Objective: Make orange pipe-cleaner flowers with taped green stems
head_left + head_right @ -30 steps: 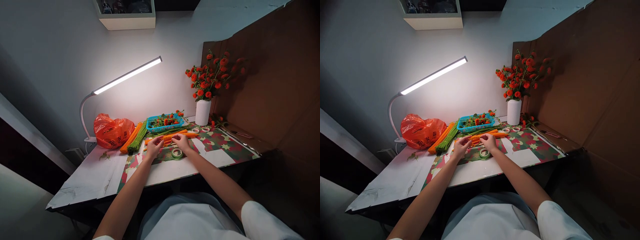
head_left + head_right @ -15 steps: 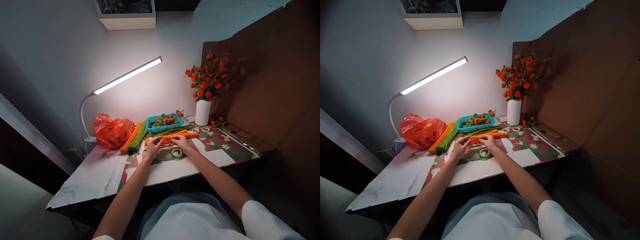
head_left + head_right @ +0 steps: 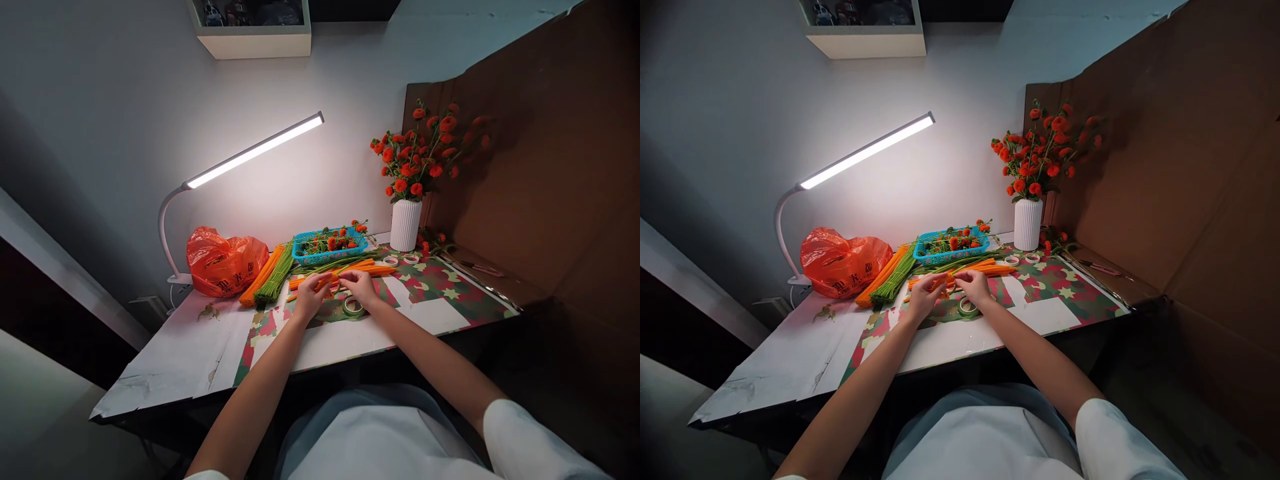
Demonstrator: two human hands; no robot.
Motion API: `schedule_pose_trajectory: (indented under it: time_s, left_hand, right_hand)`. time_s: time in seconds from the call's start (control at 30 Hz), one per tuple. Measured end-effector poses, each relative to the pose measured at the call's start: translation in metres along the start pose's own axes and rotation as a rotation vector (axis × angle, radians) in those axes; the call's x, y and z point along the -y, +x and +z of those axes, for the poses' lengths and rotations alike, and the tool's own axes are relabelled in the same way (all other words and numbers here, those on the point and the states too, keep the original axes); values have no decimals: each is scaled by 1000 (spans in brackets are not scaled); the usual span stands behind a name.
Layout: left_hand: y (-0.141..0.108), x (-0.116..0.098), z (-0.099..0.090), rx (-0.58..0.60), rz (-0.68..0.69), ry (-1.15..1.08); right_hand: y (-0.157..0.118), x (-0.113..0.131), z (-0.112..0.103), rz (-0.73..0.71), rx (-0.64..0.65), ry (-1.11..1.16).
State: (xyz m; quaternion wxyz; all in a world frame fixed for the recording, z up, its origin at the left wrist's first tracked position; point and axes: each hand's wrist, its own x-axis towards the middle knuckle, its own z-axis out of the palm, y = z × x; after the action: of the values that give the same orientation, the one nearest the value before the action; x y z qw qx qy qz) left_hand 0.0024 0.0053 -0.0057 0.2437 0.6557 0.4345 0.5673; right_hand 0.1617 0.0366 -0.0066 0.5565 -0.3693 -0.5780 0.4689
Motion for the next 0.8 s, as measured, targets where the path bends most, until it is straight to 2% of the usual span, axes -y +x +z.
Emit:
schedule_pose_trajectory:
  time_s: [0.2, 0.4, 0.5, 0.7, 0.8]
  left_hand:
    - [-1, -5, -3, 10, 78, 108]
    - [0, -3, -5, 80, 125, 143]
    - [1, -2, -4, 87, 110, 147]
    - [1, -3, 0, -3, -1, 51]
    - [2, 1, 0, -27, -54, -16]
  right_hand:
    - [-3, 3, 0, -85, -11, -185]
    - [-4, 4, -1, -131, 0, -280]
    - [-2, 3, 0, -100, 6, -232]
    - [3, 2, -1, 12, -111, -53]
    - [3, 1, -1, 24, -112, -48]
